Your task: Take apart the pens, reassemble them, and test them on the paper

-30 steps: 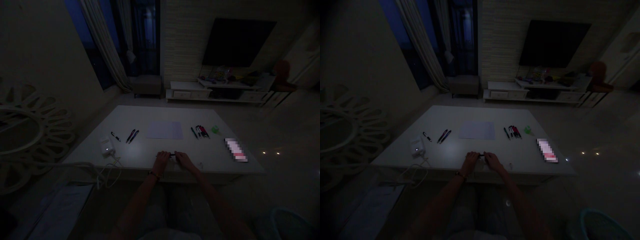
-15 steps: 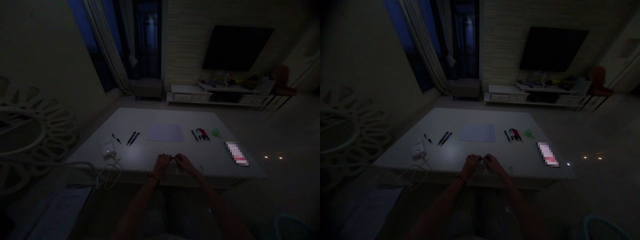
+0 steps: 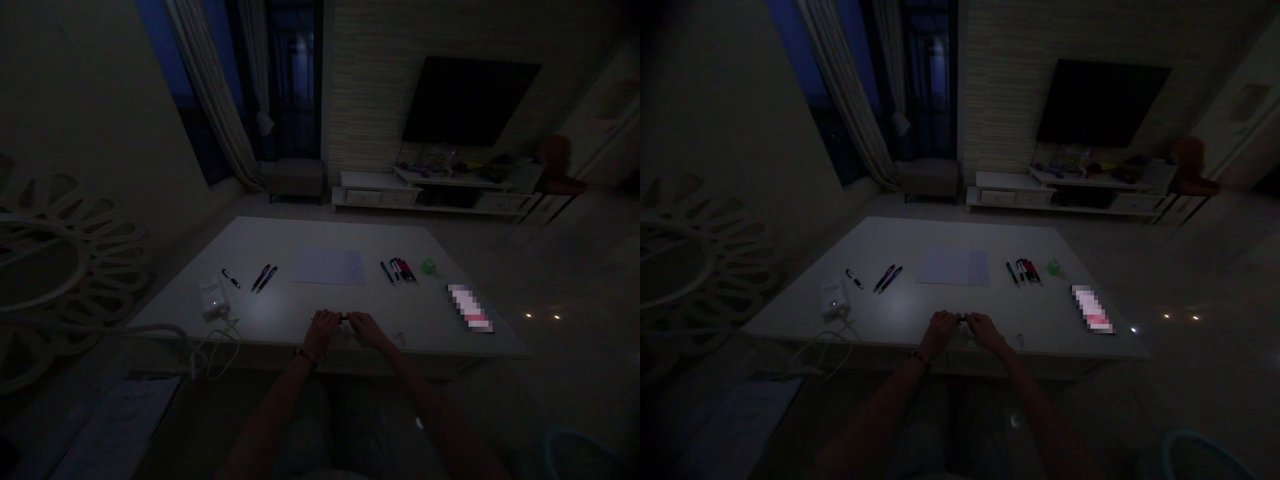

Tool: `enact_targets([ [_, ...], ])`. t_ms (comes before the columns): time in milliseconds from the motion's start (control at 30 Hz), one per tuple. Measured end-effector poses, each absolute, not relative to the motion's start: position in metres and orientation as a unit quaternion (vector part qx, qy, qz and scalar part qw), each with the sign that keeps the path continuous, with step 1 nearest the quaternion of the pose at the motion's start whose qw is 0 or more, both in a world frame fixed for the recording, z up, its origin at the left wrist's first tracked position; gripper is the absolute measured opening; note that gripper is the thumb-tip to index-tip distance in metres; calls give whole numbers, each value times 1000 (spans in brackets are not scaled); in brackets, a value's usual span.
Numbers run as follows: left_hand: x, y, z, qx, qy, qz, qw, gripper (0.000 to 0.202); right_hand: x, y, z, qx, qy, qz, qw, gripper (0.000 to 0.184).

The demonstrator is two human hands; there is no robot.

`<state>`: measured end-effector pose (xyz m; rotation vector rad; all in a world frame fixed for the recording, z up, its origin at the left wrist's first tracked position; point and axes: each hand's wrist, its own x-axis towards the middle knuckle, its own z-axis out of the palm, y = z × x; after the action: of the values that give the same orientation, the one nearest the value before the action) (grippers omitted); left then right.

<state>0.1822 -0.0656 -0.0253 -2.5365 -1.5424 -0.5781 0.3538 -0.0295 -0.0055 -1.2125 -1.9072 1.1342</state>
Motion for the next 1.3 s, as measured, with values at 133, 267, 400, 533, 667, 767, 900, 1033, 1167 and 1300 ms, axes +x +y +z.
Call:
enact_targets([
  [133, 181, -64, -24, -829, -514, -223, 8, 22, 350, -29, -4, -485, -669, 476, 301, 51],
  [267, 188, -57, -6, -708, -584, -374, -136, 18, 361, -40, 3, -488, -679, 434, 335, 35],
  [400, 213, -53, 27, -479, -544, -559, -402, 29, 369, -62, 7, -450, -729, 331, 394, 53],
  [533, 244, -61, 39, -380, -403, -555, -621, 43, 364, -75, 23, -381, -750, 271, 467, 37],
  [667, 240, -61, 29, -466, -450, -488, -584, 57, 365, -62, 51, -424, -645, 249, 586, 15],
  [767, 202, -44, 19, -627, -552, -421, -353, 46, 373, -35, 69, -433, -498, 356, 662, 21],
  [900, 139, -7, 8, -728, -620, -288, -61, 38, 380, 9, 81, -345, -356, 574, 652, 35],
  [1033, 108, 22, -7, -759, -626, -175, 35, 40, 378, 51, 85, -311, -337, 649, 607, 48],
  [1167, 104, 32, -18, -764, -628, -145, 28, 43, 369, 92, 81, -252, -321, 673, 617, 48],
  [1300, 103, 33, -21, -766, -626, -144, 23, 44, 358, 132, 76, -194, -307, 700, 615, 44],
])
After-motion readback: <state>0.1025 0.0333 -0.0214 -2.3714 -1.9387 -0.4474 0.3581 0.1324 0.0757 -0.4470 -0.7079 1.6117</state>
